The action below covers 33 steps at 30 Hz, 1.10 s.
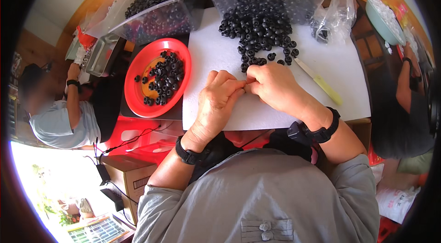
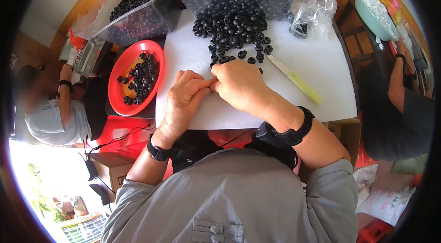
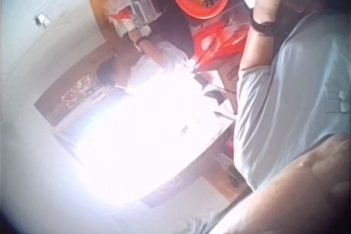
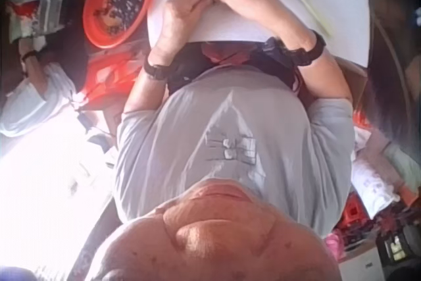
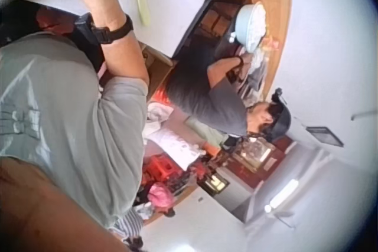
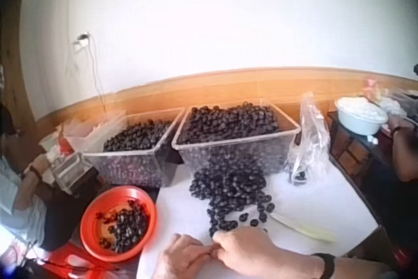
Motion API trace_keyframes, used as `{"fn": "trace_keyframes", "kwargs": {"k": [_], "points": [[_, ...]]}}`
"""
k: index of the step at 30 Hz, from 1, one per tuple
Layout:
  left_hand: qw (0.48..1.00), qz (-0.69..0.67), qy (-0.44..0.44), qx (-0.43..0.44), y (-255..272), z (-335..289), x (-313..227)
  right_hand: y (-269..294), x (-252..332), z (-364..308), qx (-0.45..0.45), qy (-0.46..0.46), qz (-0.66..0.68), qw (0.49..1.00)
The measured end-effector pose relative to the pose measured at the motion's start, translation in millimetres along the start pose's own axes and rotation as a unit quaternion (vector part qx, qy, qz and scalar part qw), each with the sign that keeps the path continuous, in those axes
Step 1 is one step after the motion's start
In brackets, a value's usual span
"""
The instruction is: Sorting and inspecting small black spherical components using a handheld tool at a manual processing station.
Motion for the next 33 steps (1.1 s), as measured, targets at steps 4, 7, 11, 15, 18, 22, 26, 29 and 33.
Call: {"fn": "trace_keyframes", "kwargs": {"k": [4,7,11,15,18,22,26,29,33], "points": [[1.0,0.024,-0.002,0.004,0,1,-6,1,-4,0,0.029,-0.027,0.051,0.998],[0.999,0.038,-0.019,0.008,-3,1,-7,-2,-7,0,0.036,-0.042,0.064,0.996],[0.999,0.035,-0.022,0.01,-5,3,-10,-1,-9,4,0.03,-0.046,0.065,0.996],[0.999,0.023,-0.033,-0.001,-3,6,-8,-1,-8,9,0.041,-0.039,0.078,0.995],[0.999,0.018,-0.031,0.002,-3,7,-8,0,-7,10,0.043,-0.04,0.07,0.996],[1.0,0.001,-0.022,0.003,-2,2,-2,-2,-5,8,0.048,-0.043,0.073,0.995],[0.999,-0.041,0.0,0.02,-3,3,-1,2,-9,2,0.036,-0.054,0.077,0.995],[0.998,-0.041,0.022,0.037,-3,2,0,2,-5,1,0.044,-0.05,0.079,0.995],[0.998,-0.027,0.032,0.05,-8,4,0,1,-8,4,0.032,-0.035,0.058,0.997]]}}
Point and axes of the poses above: each hand's wrist, its own z-axis towards the middle knuckle, its own y-axis out of the back of the hand, x = y × z, the point moved 10 cm from there along z, towards the middle knuckle, and after that the axes turned 4 degrees about z, right-handed, at the moved point
